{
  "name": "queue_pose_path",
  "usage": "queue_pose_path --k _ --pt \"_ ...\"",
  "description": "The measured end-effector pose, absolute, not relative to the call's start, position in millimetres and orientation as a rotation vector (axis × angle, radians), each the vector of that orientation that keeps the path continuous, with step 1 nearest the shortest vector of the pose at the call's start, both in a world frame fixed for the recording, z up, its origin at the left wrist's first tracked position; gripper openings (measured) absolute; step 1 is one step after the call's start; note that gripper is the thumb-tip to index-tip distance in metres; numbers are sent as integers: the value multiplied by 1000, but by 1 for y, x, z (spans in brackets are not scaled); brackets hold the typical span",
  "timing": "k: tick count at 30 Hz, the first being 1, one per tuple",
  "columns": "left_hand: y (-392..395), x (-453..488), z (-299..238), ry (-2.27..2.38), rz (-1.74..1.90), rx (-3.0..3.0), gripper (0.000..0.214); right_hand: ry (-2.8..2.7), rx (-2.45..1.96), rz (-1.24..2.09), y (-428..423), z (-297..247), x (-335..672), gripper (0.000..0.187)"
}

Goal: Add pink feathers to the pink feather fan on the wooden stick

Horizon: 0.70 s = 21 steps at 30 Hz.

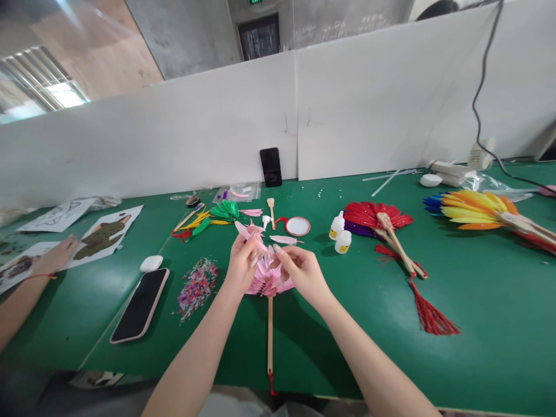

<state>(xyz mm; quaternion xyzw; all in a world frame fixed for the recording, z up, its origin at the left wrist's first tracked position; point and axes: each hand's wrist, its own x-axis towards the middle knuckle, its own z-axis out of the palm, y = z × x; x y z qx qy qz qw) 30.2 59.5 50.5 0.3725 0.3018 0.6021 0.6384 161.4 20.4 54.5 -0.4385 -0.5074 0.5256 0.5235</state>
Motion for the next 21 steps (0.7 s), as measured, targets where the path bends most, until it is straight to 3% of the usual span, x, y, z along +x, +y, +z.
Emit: queue_pose_path --k 6,13,21 --pt "61 30 47 732 1356 871 24 -1333 -1085 1135 19 46 162 29" --pt "60 31 46 834 1334 987 27 -1810 -1175 607 19 38 166 18" --pt "62 30 43 942 1261 1090 30 -2166 -1151 368 17 37 168 20"
